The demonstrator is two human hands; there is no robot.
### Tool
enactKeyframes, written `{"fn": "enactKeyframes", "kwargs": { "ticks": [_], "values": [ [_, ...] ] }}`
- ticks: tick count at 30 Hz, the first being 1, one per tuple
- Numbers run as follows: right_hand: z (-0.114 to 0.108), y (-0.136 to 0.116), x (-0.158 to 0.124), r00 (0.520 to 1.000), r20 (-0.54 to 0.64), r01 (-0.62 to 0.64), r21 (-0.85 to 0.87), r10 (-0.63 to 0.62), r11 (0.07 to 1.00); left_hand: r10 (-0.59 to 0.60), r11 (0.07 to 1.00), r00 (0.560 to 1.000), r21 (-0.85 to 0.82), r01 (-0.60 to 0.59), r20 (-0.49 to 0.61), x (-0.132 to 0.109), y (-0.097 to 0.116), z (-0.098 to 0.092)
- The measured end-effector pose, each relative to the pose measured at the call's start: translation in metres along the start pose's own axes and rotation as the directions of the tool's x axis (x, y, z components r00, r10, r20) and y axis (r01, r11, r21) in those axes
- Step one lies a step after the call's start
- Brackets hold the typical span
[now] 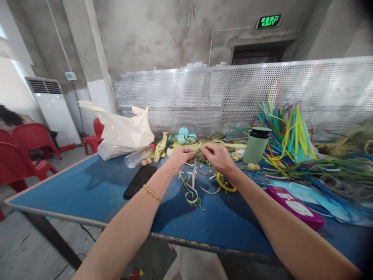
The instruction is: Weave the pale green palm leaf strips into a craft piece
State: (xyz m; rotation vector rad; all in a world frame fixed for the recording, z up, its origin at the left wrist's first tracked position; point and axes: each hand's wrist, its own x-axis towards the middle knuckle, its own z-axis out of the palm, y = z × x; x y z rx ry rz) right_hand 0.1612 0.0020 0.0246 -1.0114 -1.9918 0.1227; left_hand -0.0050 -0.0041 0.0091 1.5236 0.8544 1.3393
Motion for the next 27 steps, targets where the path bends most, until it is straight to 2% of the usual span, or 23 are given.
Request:
{"fn": "enactKeyframes", "kwargs": {
  "ticks": [2, 4, 7, 10, 17, 27],
  "values": [
    [0.001, 0.000, 0.001, 1.000, 0.020, -0.015, 0.040, 0.014, 0.999, -0.010, 1.000, 0.999, -0.001, 0.010, 0.042, 0.000, -0.003, 0.003],
    [0.002, 0.000, 0.001, 0.997, 0.057, -0.053, 0.162, 0.045, 0.985, -0.032, 0.999, 0.997, -0.008, 0.033, 0.074, 0.000, -0.004, 0.006],
    [0.005, -0.001, 0.000, 0.991, 0.083, -0.132, 0.386, 0.109, 0.913, -0.076, 0.996, 0.994, -0.045, 0.080, 0.081, -0.002, -0.003, 0.009],
    [0.005, -0.004, -0.001, 0.985, 0.090, -0.175, 0.487, 0.150, 0.856, -0.096, 0.990, 0.992, -0.097, 0.104, 0.085, -0.004, 0.000, 0.010],
    [0.012, -0.006, -0.001, 0.982, 0.034, -0.177, 0.512, 0.186, 0.841, -0.128, 0.976, 0.983, -0.158, 0.147, 0.128, -0.006, 0.002, 0.010],
    [0.016, -0.003, -0.002, 0.985, -0.024, -0.142, 0.452, 0.171, 0.880, -0.125, 0.979, 0.980, -0.139, 0.147, 0.153, -0.010, 0.007, 0.010]
  ]
}}
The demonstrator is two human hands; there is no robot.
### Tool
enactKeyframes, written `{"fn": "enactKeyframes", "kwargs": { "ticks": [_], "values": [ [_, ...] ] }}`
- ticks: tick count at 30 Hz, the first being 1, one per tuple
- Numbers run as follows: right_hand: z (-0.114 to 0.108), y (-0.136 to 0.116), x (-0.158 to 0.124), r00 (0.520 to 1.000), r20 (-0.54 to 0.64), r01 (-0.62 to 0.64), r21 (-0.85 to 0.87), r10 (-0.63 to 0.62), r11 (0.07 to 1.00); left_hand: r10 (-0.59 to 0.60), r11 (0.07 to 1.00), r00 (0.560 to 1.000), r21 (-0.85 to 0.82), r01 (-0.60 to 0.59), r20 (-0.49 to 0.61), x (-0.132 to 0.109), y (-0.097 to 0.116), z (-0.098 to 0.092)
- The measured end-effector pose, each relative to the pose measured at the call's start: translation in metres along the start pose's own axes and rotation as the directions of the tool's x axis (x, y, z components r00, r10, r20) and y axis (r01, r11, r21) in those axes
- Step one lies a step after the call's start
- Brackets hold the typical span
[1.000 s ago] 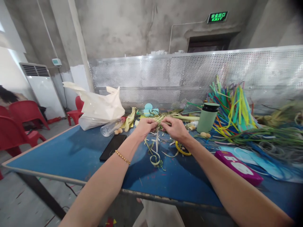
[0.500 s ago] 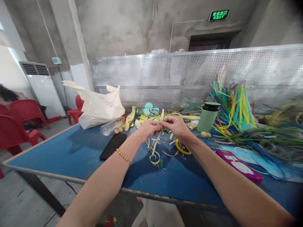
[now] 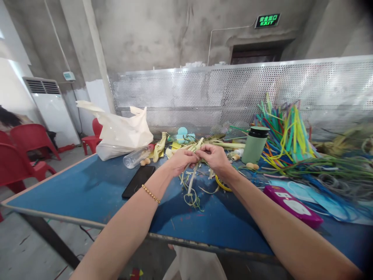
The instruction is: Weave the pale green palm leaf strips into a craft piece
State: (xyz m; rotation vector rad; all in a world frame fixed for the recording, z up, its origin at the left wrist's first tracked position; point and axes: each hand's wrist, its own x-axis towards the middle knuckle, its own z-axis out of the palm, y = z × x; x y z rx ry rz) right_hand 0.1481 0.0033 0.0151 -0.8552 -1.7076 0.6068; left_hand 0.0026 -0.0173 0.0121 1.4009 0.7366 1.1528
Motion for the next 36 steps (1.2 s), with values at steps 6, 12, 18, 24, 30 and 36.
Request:
{"fn": "enactKeyframes", "kwargs": {
  "ticks": [6, 12, 18, 24, 30, 36],
  "values": [
    [0.000, -0.002, 0.000, 1.000, -0.002, -0.020, 0.027, 0.020, 0.999, -0.004, 0.999, 1.000, -0.036, 0.005, 0.012, 0.002, 0.000, -0.002],
    [-0.004, -0.004, 0.001, 1.000, 0.010, 0.007, 0.004, -0.007, 1.000, -0.013, 0.997, 1.000, -0.075, 0.015, 0.025, 0.002, 0.001, -0.006],
    [-0.011, 0.003, 0.006, 0.998, 0.019, 0.061, -0.153, -0.059, 0.986, 0.081, 0.989, 0.990, -0.112, -0.094, -0.119, 0.007, 0.000, -0.011],
    [-0.023, 0.010, 0.012, 0.949, -0.129, 0.168, -0.569, -0.289, 0.805, 0.073, 0.950, 0.953, -0.270, -0.156, -0.294, 0.013, 0.000, -0.016],
    [-0.010, 0.002, 0.003, 0.987, 0.099, 0.153, -0.408, -0.123, 0.900, 0.083, 0.956, 0.962, -0.252, -0.150, -0.260, 0.013, -0.008, -0.010],
    [-0.007, -0.003, 0.000, 0.987, 0.086, 0.159, -0.433, -0.135, 0.887, 0.022, 0.974, 0.978, -0.216, -0.068, -0.207, 0.008, -0.005, -0.006]
  ]
}}
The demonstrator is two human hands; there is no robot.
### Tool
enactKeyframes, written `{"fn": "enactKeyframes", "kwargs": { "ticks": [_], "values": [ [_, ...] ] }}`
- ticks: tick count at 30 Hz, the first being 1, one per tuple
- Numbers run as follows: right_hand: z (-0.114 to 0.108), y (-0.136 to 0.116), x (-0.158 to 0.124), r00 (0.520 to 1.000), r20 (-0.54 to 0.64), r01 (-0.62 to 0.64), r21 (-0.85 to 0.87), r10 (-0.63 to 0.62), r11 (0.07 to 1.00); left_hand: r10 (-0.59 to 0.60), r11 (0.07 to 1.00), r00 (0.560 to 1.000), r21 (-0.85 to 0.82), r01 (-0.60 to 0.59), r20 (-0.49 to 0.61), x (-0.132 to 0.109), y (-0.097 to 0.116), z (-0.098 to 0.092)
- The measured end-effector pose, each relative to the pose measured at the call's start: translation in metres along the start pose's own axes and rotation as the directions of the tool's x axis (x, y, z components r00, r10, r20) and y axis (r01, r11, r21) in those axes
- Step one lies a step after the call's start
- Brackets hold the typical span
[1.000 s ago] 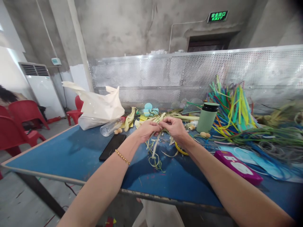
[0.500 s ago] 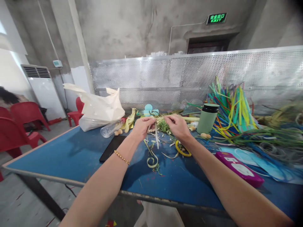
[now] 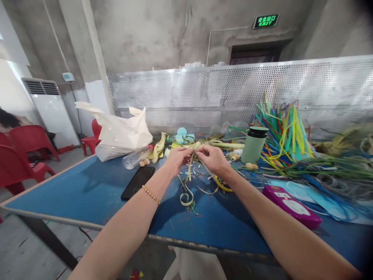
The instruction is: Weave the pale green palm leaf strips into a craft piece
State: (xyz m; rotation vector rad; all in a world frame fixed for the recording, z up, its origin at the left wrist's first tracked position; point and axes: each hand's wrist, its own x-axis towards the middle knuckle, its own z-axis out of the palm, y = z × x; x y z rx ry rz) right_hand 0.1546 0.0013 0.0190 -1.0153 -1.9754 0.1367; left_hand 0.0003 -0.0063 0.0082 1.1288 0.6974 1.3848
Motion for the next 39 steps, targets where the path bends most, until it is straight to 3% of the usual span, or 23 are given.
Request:
{"fn": "enactKeyframes", "kwargs": {
  "ticks": [6, 10, 13, 17, 26, 39],
  "values": [
    [0.003, -0.001, -0.003, 0.999, 0.018, 0.053, -0.071, -0.052, 0.996, 0.016, 1.000, 1.000, 0.010, -0.016, -0.023, 0.001, 0.001, -0.002],
    [0.010, 0.003, -0.003, 0.996, 0.093, -0.005, 0.134, -0.007, 0.991, 0.011, 0.998, 0.995, -0.054, -0.016, -0.096, 0.002, 0.003, -0.002],
    [0.012, 0.006, -0.001, 0.995, 0.095, -0.053, 0.256, 0.029, 0.965, -0.029, 0.998, 0.998, -0.064, 0.025, -0.059, 0.002, 0.005, -0.003],
    [0.010, 0.003, -0.002, 0.997, 0.073, -0.028, 0.147, 0.017, 0.989, -0.047, 0.999, 0.998, -0.003, 0.047, 0.031, 0.001, 0.005, -0.004],
    [0.009, -0.005, -0.006, 0.999, 0.046, 0.011, -0.106, -0.006, 0.994, -0.037, 0.981, 0.999, 0.191, 0.030, 0.029, -0.003, 0.011, -0.003],
    [0.007, -0.004, -0.003, 0.985, 0.168, 0.027, 0.044, -0.034, 0.999, -0.105, 0.974, 0.994, 0.200, 0.104, -0.004, 0.000, 0.013, -0.006]
  ]
}}
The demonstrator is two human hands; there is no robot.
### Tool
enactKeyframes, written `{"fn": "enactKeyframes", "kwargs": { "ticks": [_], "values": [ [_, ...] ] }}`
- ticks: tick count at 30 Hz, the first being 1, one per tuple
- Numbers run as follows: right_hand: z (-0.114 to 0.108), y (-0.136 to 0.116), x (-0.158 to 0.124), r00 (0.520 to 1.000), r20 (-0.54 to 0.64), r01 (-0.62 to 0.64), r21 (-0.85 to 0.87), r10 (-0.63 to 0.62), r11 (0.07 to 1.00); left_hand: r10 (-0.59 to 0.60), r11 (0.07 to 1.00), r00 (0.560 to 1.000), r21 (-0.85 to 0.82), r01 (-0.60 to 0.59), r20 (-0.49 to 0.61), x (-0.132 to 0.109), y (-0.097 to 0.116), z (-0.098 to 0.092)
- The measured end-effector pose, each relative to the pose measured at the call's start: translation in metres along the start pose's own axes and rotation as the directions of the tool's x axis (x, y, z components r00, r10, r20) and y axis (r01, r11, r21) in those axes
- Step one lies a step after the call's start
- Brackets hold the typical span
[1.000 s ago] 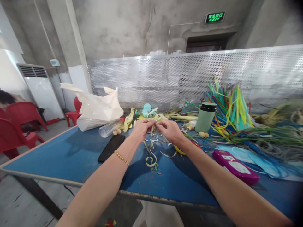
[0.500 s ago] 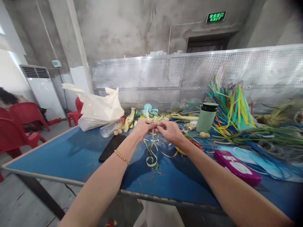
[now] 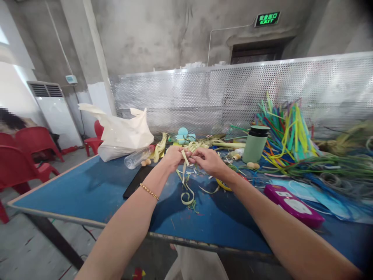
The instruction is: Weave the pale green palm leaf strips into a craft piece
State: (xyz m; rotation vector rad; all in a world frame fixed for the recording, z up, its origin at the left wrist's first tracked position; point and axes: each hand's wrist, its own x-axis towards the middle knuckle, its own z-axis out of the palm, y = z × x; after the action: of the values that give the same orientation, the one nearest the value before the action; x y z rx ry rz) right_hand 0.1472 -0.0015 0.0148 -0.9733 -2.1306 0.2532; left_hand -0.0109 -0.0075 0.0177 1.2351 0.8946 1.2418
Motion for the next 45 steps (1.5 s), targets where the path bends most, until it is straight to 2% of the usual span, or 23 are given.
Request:
{"fn": "enactKeyframes", "kwargs": {
  "ticks": [5, 12, 17, 22, 27, 32, 37, 45],
  "values": [
    [-0.001, 0.000, 0.001, 0.999, 0.030, 0.011, 0.025, -0.012, 1.000, -0.038, 0.999, 0.999, -0.001, 0.038, -0.015, -0.001, 0.002, -0.001],
    [0.002, 0.001, -0.001, 0.999, -0.037, -0.017, 0.054, 0.019, 0.998, -0.021, 0.995, 0.993, -0.097, 0.032, 0.115, -0.001, 0.003, -0.007],
    [0.001, 0.002, 0.000, 0.995, -0.041, -0.084, 0.113, 0.089, 0.990, 0.004, 0.986, 0.994, -0.165, 0.015, 0.112, -0.002, 0.006, -0.005],
    [-0.002, 0.002, -0.001, 0.995, -0.005, -0.098, 0.107, 0.099, 0.989, 0.011, 0.997, 0.997, -0.083, -0.005, 0.076, -0.002, 0.005, -0.004],
    [-0.003, -0.002, -0.001, 0.999, -0.003, -0.037, -0.060, 0.037, 0.997, 0.042, 0.997, 0.998, 0.070, -0.045, 0.054, -0.003, 0.003, -0.004],
    [-0.004, -0.009, -0.002, 1.000, -0.009, -0.029, -0.182, 0.027, 0.983, 0.058, 0.972, 0.998, 0.228, -0.064, 0.033, -0.005, 0.003, -0.001],
    [-0.003, -0.011, -0.004, 1.000, -0.030, -0.011, -0.173, 0.006, 0.985, 0.074, 0.973, 0.996, 0.217, -0.084, 0.056, -0.002, 0.000, -0.001],
    [-0.001, -0.010, -0.004, 0.995, -0.070, -0.070, -0.049, 0.067, 0.996, 0.048, 0.986, 0.999, 0.161, -0.048, 0.005, -0.003, 0.003, 0.002]
  ]
}}
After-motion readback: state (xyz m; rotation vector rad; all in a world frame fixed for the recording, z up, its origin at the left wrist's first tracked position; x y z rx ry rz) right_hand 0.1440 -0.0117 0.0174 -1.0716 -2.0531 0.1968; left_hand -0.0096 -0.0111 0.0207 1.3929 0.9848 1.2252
